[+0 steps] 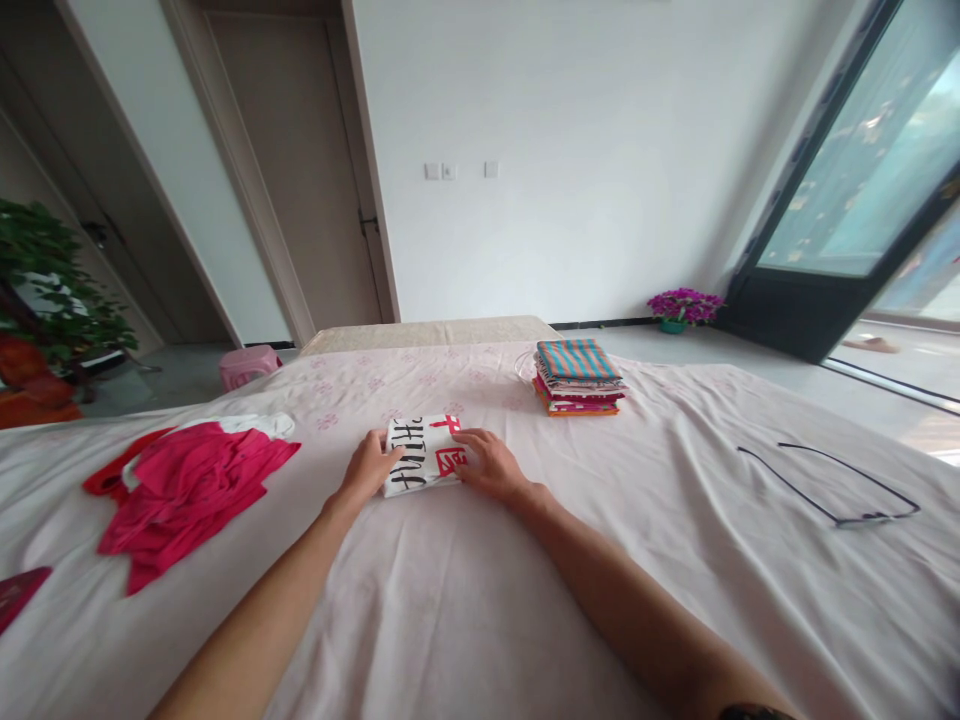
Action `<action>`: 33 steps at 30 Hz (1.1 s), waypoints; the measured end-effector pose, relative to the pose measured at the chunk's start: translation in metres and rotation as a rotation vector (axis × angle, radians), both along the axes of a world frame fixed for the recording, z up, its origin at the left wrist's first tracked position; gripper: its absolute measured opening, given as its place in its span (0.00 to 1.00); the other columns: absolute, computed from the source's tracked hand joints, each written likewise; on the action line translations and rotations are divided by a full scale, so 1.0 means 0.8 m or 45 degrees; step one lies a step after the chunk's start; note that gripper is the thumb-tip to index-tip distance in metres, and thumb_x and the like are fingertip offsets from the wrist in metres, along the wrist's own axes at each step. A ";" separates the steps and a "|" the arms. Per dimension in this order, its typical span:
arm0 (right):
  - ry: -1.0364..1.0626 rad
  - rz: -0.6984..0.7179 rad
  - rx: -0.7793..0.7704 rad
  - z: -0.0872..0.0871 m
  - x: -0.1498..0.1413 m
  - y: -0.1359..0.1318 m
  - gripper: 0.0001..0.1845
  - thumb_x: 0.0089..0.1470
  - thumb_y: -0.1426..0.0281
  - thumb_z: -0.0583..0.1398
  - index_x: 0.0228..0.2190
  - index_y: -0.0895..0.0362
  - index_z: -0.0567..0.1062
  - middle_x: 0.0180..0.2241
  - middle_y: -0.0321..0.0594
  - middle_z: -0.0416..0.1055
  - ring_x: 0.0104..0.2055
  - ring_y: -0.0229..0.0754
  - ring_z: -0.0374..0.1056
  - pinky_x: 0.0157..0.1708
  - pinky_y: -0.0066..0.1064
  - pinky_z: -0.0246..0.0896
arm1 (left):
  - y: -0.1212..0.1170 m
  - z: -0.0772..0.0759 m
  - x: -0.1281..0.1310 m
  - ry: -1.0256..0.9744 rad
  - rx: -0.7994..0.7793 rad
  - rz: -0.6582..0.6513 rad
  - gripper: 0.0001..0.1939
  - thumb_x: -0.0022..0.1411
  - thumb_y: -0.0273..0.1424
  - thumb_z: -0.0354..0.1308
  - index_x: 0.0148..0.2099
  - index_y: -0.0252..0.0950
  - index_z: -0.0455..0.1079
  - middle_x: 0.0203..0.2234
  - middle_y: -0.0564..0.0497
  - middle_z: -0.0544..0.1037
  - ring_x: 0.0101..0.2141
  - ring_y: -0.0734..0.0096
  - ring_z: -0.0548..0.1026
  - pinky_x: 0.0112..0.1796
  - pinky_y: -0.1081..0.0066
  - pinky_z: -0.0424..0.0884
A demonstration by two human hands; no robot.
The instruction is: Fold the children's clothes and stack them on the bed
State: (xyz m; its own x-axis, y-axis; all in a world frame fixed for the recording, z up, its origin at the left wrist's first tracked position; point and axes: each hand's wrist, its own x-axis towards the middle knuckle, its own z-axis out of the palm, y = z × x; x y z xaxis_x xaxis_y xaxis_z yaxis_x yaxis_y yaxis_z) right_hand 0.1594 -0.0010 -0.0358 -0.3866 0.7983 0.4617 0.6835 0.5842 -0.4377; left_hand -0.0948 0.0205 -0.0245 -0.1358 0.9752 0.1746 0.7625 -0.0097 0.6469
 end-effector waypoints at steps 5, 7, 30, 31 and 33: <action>-0.138 0.069 0.182 0.017 -0.007 -0.020 0.17 0.50 0.68 0.65 0.44 0.53 0.76 0.44 0.44 0.72 0.46 0.48 0.65 0.47 0.38 0.59 | -0.056 0.001 -0.002 0.266 0.401 -0.263 0.17 0.59 0.34 0.61 0.50 0.39 0.68 0.47 0.45 0.74 0.48 0.59 0.73 0.49 0.62 0.69; -0.202 0.064 0.208 0.020 -0.012 -0.023 0.16 0.50 0.70 0.65 0.43 0.53 0.76 0.42 0.42 0.73 0.44 0.47 0.64 0.45 0.37 0.58 | -0.078 0.001 -0.002 0.406 0.494 -0.420 0.14 0.57 0.30 0.62 0.47 0.41 0.69 0.43 0.48 0.74 0.46 0.60 0.73 0.48 0.62 0.70; -0.463 -0.042 0.268 0.026 -0.019 -0.033 0.12 0.66 0.66 0.54 0.37 0.53 0.78 0.38 0.45 0.71 0.43 0.46 0.60 0.41 0.38 0.49 | -0.088 -0.007 -0.001 0.555 0.532 -0.406 0.07 0.64 0.24 0.51 0.41 0.41 0.65 0.36 0.50 0.77 0.41 0.64 0.74 0.43 0.67 0.68; -0.486 -0.060 0.276 0.026 -0.020 -0.033 0.13 0.66 0.66 0.54 0.36 0.54 0.78 0.37 0.45 0.71 0.43 0.46 0.60 0.41 0.38 0.49 | -0.088 -0.008 -0.001 0.568 0.533 -0.413 0.07 0.63 0.24 0.51 0.41 0.41 0.65 0.36 0.50 0.76 0.41 0.64 0.74 0.43 0.66 0.68; -0.536 -0.086 0.287 0.025 -0.021 -0.033 0.14 0.67 0.65 0.53 0.35 0.54 0.78 0.37 0.45 0.70 0.42 0.47 0.60 0.40 0.38 0.49 | -0.088 -0.008 0.001 0.601 0.533 -0.424 0.07 0.63 0.23 0.51 0.40 0.41 0.66 0.35 0.50 0.76 0.40 0.63 0.74 0.43 0.65 0.68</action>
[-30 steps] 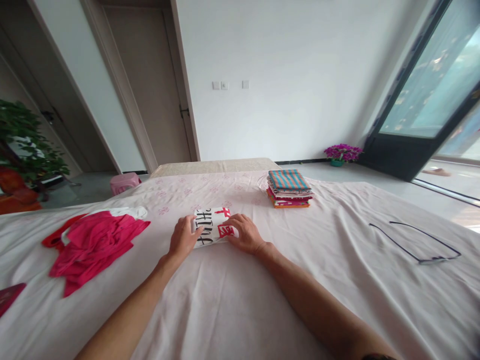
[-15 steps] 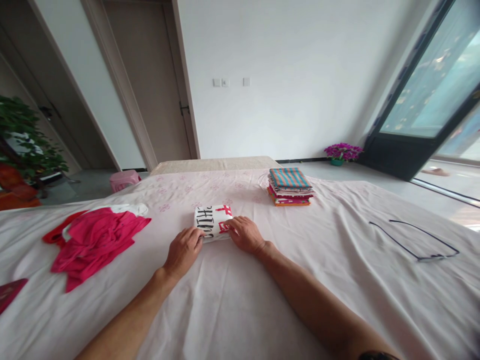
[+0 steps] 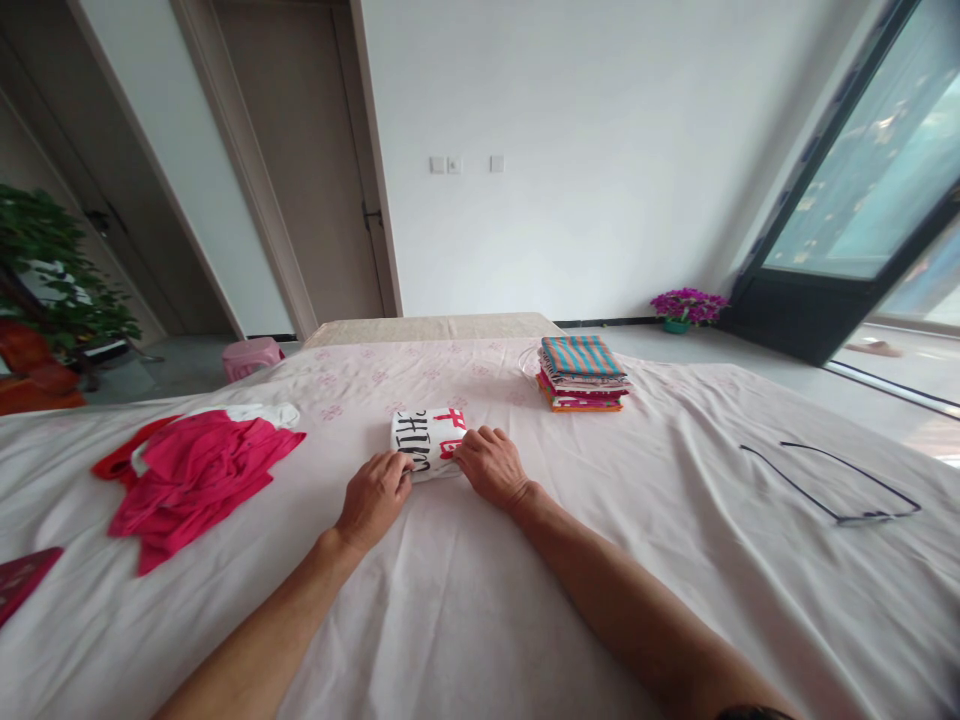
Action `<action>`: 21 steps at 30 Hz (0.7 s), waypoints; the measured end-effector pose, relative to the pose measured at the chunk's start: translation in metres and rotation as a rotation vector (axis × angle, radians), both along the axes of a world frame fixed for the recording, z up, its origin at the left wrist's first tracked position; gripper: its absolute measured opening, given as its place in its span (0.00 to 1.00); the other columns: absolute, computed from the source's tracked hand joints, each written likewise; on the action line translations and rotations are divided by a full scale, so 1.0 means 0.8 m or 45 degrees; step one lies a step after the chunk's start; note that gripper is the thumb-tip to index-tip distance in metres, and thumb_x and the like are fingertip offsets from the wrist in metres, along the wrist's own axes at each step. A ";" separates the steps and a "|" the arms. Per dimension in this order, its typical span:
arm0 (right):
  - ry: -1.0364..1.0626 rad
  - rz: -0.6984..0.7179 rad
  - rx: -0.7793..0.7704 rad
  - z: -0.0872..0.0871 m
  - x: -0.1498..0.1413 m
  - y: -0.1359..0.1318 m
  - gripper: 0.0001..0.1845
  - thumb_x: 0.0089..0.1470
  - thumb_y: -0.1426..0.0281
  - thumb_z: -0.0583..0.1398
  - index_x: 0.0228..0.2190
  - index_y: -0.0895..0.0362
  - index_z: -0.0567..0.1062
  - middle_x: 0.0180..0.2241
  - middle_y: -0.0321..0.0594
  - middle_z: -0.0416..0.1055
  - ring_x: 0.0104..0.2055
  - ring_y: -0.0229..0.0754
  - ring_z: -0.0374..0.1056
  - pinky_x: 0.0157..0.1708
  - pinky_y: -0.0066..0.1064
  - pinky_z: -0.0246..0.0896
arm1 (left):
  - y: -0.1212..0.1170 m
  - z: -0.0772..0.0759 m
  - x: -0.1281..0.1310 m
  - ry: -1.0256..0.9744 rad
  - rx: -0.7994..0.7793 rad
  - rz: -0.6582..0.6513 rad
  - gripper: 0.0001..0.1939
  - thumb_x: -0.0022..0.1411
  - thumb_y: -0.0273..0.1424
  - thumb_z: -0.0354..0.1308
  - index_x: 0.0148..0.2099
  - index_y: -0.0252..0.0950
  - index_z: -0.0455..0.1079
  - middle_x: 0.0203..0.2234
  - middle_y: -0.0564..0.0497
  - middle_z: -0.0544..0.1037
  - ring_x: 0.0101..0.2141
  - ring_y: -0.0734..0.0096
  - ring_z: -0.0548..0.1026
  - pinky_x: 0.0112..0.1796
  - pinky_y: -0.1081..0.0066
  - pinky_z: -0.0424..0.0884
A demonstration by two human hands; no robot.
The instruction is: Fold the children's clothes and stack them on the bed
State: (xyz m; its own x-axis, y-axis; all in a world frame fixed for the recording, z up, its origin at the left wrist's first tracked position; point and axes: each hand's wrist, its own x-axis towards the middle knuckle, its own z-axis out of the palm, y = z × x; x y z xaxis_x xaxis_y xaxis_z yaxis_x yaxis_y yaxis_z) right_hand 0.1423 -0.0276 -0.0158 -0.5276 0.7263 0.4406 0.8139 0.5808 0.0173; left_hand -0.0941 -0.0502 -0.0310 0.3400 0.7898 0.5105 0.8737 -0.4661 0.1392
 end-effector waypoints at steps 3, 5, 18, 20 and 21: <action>-0.060 -0.030 0.015 -0.003 -0.004 0.001 0.14 0.67 0.66 0.53 0.34 0.54 0.77 0.38 0.46 0.70 0.42 0.48 0.60 0.38 0.39 0.49 | 0.000 0.001 0.003 0.036 0.008 0.014 0.07 0.63 0.23 0.51 0.40 0.41 0.66 0.34 0.50 0.76 0.39 0.62 0.73 0.42 0.65 0.67; -0.089 -0.039 0.028 -0.005 -0.006 0.001 0.13 0.67 0.68 0.53 0.34 0.55 0.76 0.38 0.47 0.71 0.42 0.48 0.60 0.38 0.39 0.50 | 0.000 0.002 0.005 0.046 0.016 0.025 0.07 0.63 0.24 0.51 0.39 0.40 0.66 0.34 0.50 0.76 0.39 0.62 0.73 0.42 0.65 0.67; 0.149 0.176 -0.067 -0.005 0.009 0.007 0.10 0.53 0.76 0.57 0.38 0.55 0.74 0.46 0.44 0.72 0.46 0.46 0.63 0.46 0.36 0.56 | -0.002 0.004 0.002 0.043 -0.011 0.045 0.07 0.62 0.23 0.51 0.40 0.41 0.66 0.35 0.49 0.76 0.40 0.61 0.73 0.43 0.64 0.67; 0.175 0.248 -0.125 -0.004 0.011 0.005 0.14 0.50 0.77 0.58 0.40 0.55 0.74 0.49 0.43 0.71 0.48 0.46 0.63 0.48 0.36 0.57 | -0.004 0.005 0.002 0.061 -0.019 0.037 0.06 0.61 0.24 0.53 0.40 0.41 0.66 0.35 0.49 0.76 0.40 0.61 0.73 0.43 0.64 0.66; 0.175 0.263 -0.150 -0.003 0.012 0.005 0.16 0.49 0.77 0.58 0.42 0.55 0.73 0.49 0.43 0.71 0.48 0.46 0.63 0.48 0.36 0.57 | -0.005 0.006 0.002 0.070 -0.021 0.027 0.07 0.60 0.25 0.54 0.40 0.41 0.67 0.36 0.49 0.76 0.41 0.60 0.73 0.44 0.63 0.66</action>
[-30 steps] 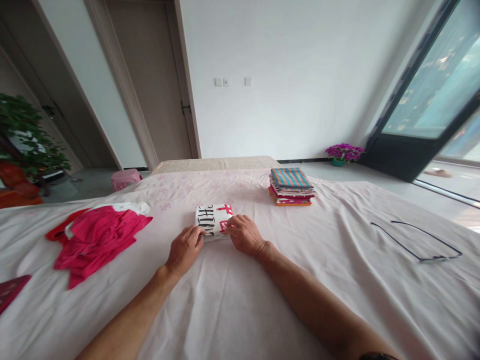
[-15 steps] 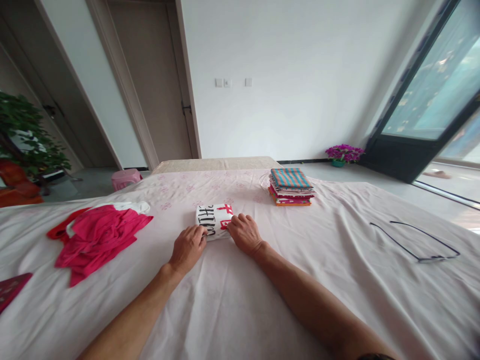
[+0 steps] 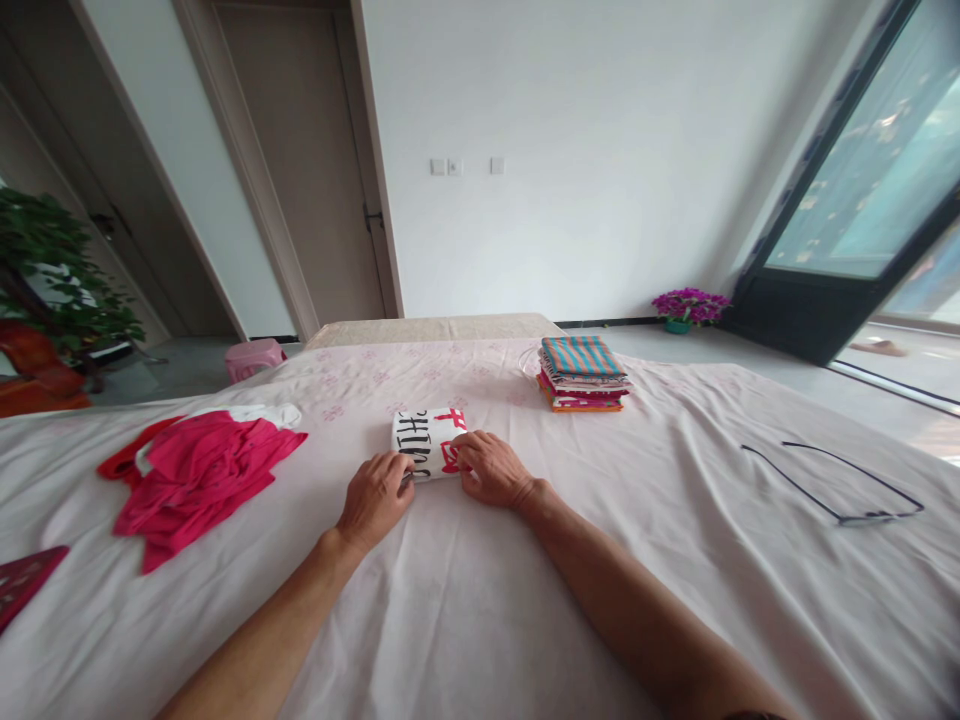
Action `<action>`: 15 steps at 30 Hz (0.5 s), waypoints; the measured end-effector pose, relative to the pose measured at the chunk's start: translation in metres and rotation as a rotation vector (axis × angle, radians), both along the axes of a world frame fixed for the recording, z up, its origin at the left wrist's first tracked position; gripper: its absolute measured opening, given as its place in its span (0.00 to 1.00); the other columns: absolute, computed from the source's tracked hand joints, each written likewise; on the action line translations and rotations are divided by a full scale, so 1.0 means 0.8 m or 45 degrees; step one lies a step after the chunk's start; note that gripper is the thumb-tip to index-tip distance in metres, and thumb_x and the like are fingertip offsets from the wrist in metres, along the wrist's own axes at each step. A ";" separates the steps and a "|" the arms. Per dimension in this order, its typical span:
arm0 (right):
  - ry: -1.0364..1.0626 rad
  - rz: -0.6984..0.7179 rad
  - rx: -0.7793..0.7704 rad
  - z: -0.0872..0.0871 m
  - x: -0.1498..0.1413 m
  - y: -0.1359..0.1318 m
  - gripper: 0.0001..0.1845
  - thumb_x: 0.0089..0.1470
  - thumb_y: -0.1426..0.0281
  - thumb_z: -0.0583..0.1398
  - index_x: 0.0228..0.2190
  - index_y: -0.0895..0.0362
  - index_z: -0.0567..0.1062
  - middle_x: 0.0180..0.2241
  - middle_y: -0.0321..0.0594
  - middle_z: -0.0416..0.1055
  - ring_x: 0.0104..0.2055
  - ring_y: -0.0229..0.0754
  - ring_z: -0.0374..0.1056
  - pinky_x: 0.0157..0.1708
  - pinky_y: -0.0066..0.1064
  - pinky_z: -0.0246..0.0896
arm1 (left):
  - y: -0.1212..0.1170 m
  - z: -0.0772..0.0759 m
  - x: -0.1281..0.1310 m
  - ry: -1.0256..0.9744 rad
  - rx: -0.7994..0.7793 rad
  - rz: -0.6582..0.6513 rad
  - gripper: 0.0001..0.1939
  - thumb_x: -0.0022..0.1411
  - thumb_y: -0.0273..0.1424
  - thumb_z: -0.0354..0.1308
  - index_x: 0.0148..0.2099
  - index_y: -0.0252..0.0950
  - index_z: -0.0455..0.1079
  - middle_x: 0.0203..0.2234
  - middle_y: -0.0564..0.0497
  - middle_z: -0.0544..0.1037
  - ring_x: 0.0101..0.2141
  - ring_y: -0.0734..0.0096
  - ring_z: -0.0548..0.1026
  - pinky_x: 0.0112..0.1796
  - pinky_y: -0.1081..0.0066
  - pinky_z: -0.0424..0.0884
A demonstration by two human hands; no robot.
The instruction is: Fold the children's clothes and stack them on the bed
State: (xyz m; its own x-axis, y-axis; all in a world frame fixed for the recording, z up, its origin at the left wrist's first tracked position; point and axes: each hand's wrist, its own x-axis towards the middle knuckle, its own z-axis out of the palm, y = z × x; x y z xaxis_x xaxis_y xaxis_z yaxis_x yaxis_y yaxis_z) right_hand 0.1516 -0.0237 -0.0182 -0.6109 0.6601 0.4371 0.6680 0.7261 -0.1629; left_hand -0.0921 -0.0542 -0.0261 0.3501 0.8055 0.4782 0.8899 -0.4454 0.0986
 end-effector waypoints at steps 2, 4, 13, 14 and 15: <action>-0.008 0.006 -0.023 0.001 0.000 -0.001 0.18 0.48 0.76 0.58 0.43 0.55 0.73 0.48 0.43 0.71 0.48 0.46 0.63 0.48 0.36 0.57 | -0.001 0.001 0.000 0.012 -0.002 -0.024 0.08 0.59 0.25 0.56 0.41 0.41 0.67 0.37 0.49 0.75 0.42 0.60 0.72 0.44 0.63 0.66; -0.022 0.008 -0.020 0.003 0.000 -0.001 0.17 0.48 0.76 0.58 0.42 0.56 0.74 0.47 0.43 0.71 0.47 0.46 0.63 0.48 0.36 0.58 | 0.000 0.003 -0.002 0.025 -0.002 -0.048 0.09 0.58 0.24 0.56 0.41 0.41 0.67 0.38 0.49 0.75 0.42 0.60 0.72 0.44 0.63 0.66; 0.022 0.051 -0.054 0.004 0.005 -0.004 0.07 0.50 0.71 0.58 0.35 0.55 0.73 0.41 0.43 0.72 0.43 0.46 0.64 0.45 0.37 0.58 | -0.003 0.005 -0.007 0.029 -0.045 -0.001 0.13 0.53 0.18 0.52 0.37 0.42 0.67 0.36 0.50 0.75 0.42 0.59 0.72 0.44 0.61 0.65; 0.104 0.034 -0.069 0.005 0.004 -0.004 0.07 0.52 0.70 0.57 0.35 0.55 0.73 0.40 0.43 0.73 0.42 0.46 0.65 0.45 0.36 0.59 | -0.005 0.007 -0.007 0.007 -0.062 0.012 0.14 0.51 0.18 0.52 0.36 0.42 0.67 0.37 0.50 0.75 0.42 0.59 0.72 0.44 0.61 0.66; 0.214 -0.007 -0.079 0.006 0.003 -0.004 0.07 0.55 0.70 0.56 0.36 0.55 0.73 0.39 0.43 0.73 0.42 0.45 0.66 0.46 0.36 0.59 | -0.006 0.010 -0.007 -0.033 -0.079 0.017 0.14 0.50 0.18 0.52 0.36 0.42 0.68 0.37 0.50 0.76 0.42 0.59 0.72 0.44 0.61 0.66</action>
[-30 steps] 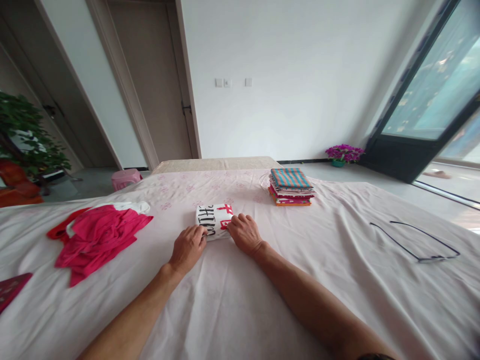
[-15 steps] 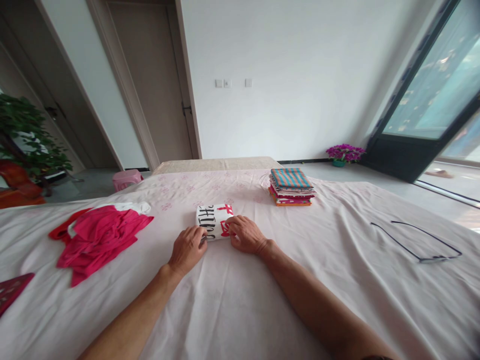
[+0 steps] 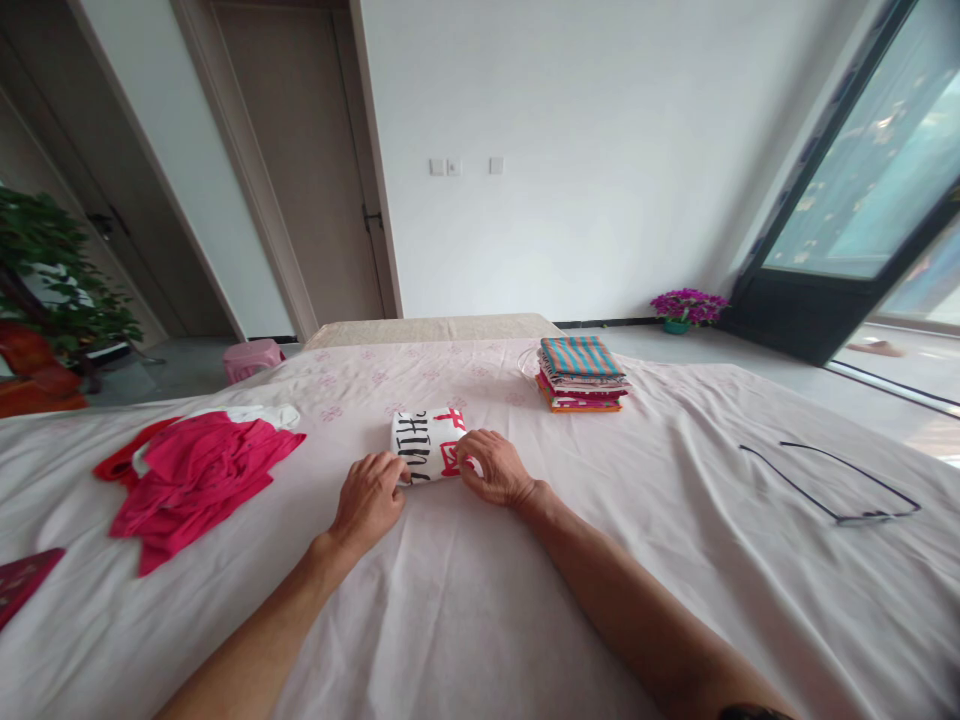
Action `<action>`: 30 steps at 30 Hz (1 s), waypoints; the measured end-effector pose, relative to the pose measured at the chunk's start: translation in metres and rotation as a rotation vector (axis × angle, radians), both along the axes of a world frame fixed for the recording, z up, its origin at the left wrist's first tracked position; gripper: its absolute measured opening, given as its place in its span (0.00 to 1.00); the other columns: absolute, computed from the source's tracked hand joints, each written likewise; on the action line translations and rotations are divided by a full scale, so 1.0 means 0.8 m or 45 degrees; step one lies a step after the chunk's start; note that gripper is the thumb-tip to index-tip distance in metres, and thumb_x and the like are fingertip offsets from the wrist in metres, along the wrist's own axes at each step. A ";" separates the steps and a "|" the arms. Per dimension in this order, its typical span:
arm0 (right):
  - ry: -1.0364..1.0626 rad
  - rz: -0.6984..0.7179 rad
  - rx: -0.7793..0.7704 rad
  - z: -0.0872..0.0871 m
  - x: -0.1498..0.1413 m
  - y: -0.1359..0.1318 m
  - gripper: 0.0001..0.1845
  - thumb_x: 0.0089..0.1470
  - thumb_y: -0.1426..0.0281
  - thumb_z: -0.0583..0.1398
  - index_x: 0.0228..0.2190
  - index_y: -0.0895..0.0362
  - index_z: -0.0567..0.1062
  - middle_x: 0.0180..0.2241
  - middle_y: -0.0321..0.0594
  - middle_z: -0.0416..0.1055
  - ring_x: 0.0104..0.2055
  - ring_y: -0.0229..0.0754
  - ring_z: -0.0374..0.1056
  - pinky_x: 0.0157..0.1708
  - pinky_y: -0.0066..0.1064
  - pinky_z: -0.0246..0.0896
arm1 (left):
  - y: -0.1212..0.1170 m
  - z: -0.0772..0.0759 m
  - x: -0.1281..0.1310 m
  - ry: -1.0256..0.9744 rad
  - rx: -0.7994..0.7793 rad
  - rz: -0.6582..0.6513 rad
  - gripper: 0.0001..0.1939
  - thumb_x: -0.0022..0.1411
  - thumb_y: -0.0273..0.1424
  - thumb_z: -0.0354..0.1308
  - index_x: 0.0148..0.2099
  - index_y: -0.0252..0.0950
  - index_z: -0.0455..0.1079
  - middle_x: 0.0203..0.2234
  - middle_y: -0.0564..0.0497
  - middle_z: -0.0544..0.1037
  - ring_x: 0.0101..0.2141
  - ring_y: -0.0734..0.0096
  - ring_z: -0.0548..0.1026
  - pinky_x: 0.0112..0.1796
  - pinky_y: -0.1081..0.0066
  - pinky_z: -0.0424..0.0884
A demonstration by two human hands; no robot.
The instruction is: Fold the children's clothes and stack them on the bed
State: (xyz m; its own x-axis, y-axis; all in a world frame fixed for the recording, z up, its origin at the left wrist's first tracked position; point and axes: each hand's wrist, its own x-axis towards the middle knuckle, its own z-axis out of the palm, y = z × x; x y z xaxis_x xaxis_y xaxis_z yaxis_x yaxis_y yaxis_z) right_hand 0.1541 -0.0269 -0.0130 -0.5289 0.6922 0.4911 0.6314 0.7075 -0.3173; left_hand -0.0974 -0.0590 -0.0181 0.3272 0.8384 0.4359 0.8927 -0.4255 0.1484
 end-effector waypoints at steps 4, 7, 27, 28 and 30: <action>0.381 -0.231 -0.022 0.011 -0.015 0.008 0.18 0.65 0.71 0.45 0.46 0.54 0.72 0.44 0.43 0.73 0.47 0.43 0.68 0.50 0.34 0.61 | 0.007 0.014 0.014 -0.340 -0.045 -0.029 0.18 0.50 0.16 0.47 0.37 0.41 0.69 0.40 0.51 0.77 0.46 0.65 0.74 0.48 0.65 0.69; 0.279 -0.226 -0.005 0.012 -0.035 0.021 0.23 0.65 0.72 0.44 0.57 0.58 0.66 0.57 0.48 0.68 0.60 0.44 0.62 0.59 0.37 0.56 | 0.029 0.017 0.038 -0.454 -0.043 -0.052 0.20 0.58 0.18 0.44 0.46 0.38 0.71 0.48 0.48 0.77 0.52 0.66 0.72 0.55 0.66 0.67; -0.222 -0.260 -0.283 -0.042 0.006 0.038 0.31 0.68 0.57 0.46 0.67 0.57 0.55 0.69 0.47 0.49 0.70 0.50 0.44 0.68 0.49 0.38 | 0.067 -0.034 -0.003 0.017 -0.260 0.440 0.31 0.70 0.41 0.42 0.68 0.30 0.56 0.64 0.34 0.63 0.64 0.50 0.59 0.62 0.53 0.52; -0.146 -0.312 -0.318 -0.042 0.013 0.041 0.30 0.68 0.58 0.45 0.66 0.57 0.58 0.67 0.47 0.54 0.69 0.50 0.48 0.67 0.48 0.41 | 0.068 -0.032 -0.008 -0.032 -0.293 0.476 0.29 0.70 0.41 0.41 0.66 0.29 0.60 0.63 0.34 0.65 0.63 0.51 0.60 0.62 0.56 0.53; 0.052 -0.415 -0.374 -0.043 0.024 0.048 0.28 0.68 0.59 0.44 0.62 0.58 0.64 0.63 0.48 0.62 0.65 0.49 0.57 0.65 0.44 0.49 | 0.071 -0.027 -0.014 -0.115 -0.366 0.506 0.27 0.69 0.41 0.41 0.60 0.31 0.67 0.60 0.36 0.69 0.62 0.54 0.63 0.60 0.60 0.56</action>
State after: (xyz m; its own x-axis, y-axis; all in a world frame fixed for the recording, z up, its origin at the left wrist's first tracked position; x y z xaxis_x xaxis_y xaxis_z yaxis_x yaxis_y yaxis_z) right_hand 0.1732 0.0113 -0.0472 -0.2437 0.9331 0.2645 0.7896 0.3492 -0.5045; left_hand -0.1089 -0.0022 -0.0394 -0.0706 0.9810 0.1808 0.9556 0.0146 0.2943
